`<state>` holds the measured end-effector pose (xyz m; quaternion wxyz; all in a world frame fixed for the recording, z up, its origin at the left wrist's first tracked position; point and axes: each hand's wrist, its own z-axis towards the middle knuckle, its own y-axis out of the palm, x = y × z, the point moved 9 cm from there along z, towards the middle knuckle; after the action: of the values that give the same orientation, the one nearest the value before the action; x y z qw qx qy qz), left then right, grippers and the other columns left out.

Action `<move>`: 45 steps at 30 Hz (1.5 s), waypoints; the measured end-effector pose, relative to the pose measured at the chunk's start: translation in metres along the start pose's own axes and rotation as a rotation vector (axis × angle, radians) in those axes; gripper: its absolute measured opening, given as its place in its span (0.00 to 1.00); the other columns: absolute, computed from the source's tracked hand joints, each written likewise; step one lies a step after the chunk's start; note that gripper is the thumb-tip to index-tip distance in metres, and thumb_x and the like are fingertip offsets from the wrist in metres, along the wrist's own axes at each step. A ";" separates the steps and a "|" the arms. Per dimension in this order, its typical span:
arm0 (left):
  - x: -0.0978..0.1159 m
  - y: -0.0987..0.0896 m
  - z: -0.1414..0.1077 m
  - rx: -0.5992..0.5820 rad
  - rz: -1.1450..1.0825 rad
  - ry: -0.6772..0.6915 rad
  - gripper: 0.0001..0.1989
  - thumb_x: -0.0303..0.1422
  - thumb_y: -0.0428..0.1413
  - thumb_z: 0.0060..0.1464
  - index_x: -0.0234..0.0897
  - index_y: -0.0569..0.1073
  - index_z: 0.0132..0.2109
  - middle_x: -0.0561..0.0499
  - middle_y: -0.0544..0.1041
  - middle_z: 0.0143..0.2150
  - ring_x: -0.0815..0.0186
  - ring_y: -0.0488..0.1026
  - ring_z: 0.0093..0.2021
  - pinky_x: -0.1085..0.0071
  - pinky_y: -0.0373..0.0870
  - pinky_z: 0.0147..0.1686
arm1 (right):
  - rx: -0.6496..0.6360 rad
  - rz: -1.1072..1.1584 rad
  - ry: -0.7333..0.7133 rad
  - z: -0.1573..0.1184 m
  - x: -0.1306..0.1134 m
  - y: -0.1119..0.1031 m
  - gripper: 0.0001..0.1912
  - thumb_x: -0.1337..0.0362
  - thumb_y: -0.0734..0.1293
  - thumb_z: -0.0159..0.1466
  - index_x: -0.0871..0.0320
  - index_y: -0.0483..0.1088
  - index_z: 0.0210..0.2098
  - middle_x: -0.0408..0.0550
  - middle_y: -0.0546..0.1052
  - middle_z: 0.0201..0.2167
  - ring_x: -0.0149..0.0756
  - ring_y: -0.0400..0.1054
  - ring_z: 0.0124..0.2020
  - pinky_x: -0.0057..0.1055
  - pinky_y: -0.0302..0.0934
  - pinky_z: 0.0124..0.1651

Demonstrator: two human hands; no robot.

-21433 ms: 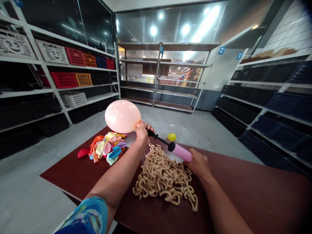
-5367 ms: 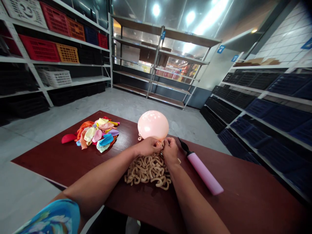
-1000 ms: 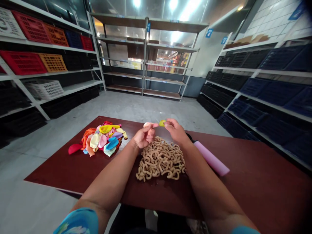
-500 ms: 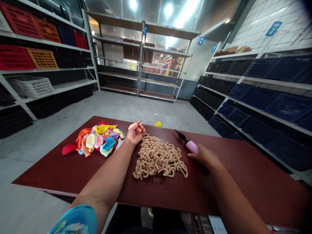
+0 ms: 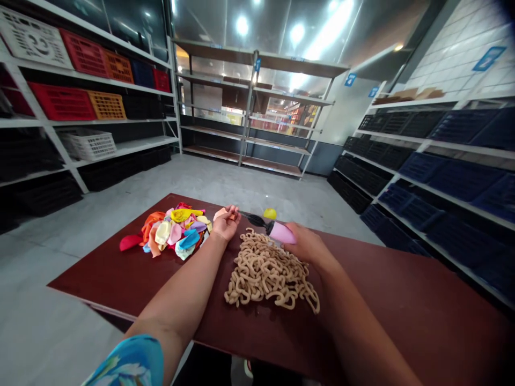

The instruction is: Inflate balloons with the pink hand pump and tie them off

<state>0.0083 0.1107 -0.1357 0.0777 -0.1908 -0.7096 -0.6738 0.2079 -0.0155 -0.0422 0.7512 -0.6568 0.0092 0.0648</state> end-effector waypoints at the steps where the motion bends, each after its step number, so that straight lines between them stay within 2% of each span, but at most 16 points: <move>1: 0.002 -0.002 0.001 0.021 -0.008 0.016 0.10 0.15 0.49 0.48 0.33 0.66 0.32 0.51 0.72 0.30 0.70 0.73 0.34 0.68 0.69 0.41 | 0.009 -0.005 -0.012 0.001 -0.002 0.001 0.22 0.58 0.67 0.52 0.52 0.64 0.46 0.48 0.72 0.44 0.40 0.66 0.41 0.30 0.54 0.35; 3: 0.004 -0.004 0.002 0.036 -0.025 0.040 0.09 0.16 0.49 0.49 0.34 0.65 0.32 0.50 0.72 0.31 0.69 0.73 0.35 0.67 0.69 0.42 | 0.035 -0.006 -0.020 0.000 -0.002 0.005 0.22 0.59 0.66 0.52 0.51 0.63 0.47 0.48 0.71 0.45 0.40 0.65 0.43 0.30 0.53 0.37; 10: 0.006 0.002 0.001 -0.049 0.009 0.080 0.09 0.16 0.50 0.48 0.33 0.65 0.32 0.51 0.71 0.30 0.69 0.73 0.35 0.66 0.69 0.42 | 0.055 -0.038 -0.041 -0.006 0.000 0.019 0.22 0.58 0.65 0.54 0.52 0.63 0.48 0.49 0.70 0.44 0.41 0.64 0.44 0.32 0.53 0.39; 19: -0.008 0.007 -0.006 -0.011 0.060 0.023 0.11 0.15 0.49 0.49 0.34 0.65 0.36 0.51 0.72 0.31 0.68 0.73 0.35 0.65 0.70 0.42 | 0.011 -0.037 -0.019 -0.005 0.003 0.026 0.20 0.56 0.64 0.56 0.54 0.64 0.46 0.50 0.70 0.42 0.40 0.64 0.42 0.31 0.51 0.37; 26: -0.017 0.012 -0.010 -0.010 0.128 0.046 0.12 0.16 0.51 0.49 0.35 0.64 0.37 0.51 0.71 0.30 0.68 0.73 0.33 0.66 0.70 0.40 | 0.042 -0.042 -0.015 -0.005 0.000 0.027 0.20 0.53 0.62 0.58 0.53 0.63 0.47 0.49 0.70 0.42 0.40 0.64 0.41 0.31 0.51 0.37; 32: -0.032 0.016 -0.017 -0.014 0.124 0.019 0.12 0.16 0.53 0.48 0.37 0.63 0.36 0.51 0.73 0.32 0.67 0.74 0.35 0.63 0.69 0.42 | 0.087 -0.037 -0.018 -0.006 -0.008 0.027 0.21 0.53 0.62 0.58 0.55 0.63 0.48 0.50 0.70 0.42 0.40 0.63 0.41 0.32 0.51 0.39; 36: -0.033 0.020 -0.022 -0.039 0.108 -0.060 0.07 0.20 0.55 0.47 0.35 0.66 0.32 0.51 0.74 0.33 0.64 0.74 0.38 0.63 0.68 0.42 | 0.111 -0.010 -0.016 -0.007 -0.011 0.025 0.23 0.56 0.63 0.57 0.55 0.61 0.51 0.50 0.70 0.43 0.40 0.63 0.41 0.32 0.51 0.40; 39: -0.036 0.025 -0.027 -0.075 0.083 -0.167 0.03 0.28 0.57 0.48 0.34 0.69 0.32 0.49 0.75 0.34 0.61 0.74 0.39 0.63 0.69 0.40 | 0.122 0.010 -0.021 -0.008 -0.013 0.022 0.24 0.57 0.63 0.57 0.54 0.60 0.53 0.50 0.69 0.44 0.40 0.63 0.42 0.32 0.52 0.40; 42: -0.040 0.030 -0.031 -0.115 0.051 -0.260 0.11 0.38 0.56 0.49 0.32 0.71 0.35 0.45 0.75 0.36 0.58 0.73 0.41 0.61 0.69 0.39 | 0.119 0.002 -0.023 -0.008 -0.015 0.022 0.25 0.57 0.63 0.57 0.54 0.59 0.53 0.51 0.69 0.45 0.40 0.62 0.43 0.32 0.52 0.41; 45: -0.040 0.034 -0.033 -0.149 0.011 -0.273 0.12 0.39 0.55 0.50 0.33 0.71 0.35 0.46 0.74 0.33 0.60 0.73 0.40 0.59 0.68 0.41 | 0.127 -0.029 -0.034 -0.008 -0.019 0.023 0.24 0.57 0.63 0.57 0.55 0.60 0.52 0.51 0.69 0.44 0.41 0.62 0.43 0.33 0.52 0.42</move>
<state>0.0532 0.0722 -0.1161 -0.0305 -0.2897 -0.6605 -0.6920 0.1870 -0.0220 -0.0638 0.7922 -0.6067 -0.0090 0.0645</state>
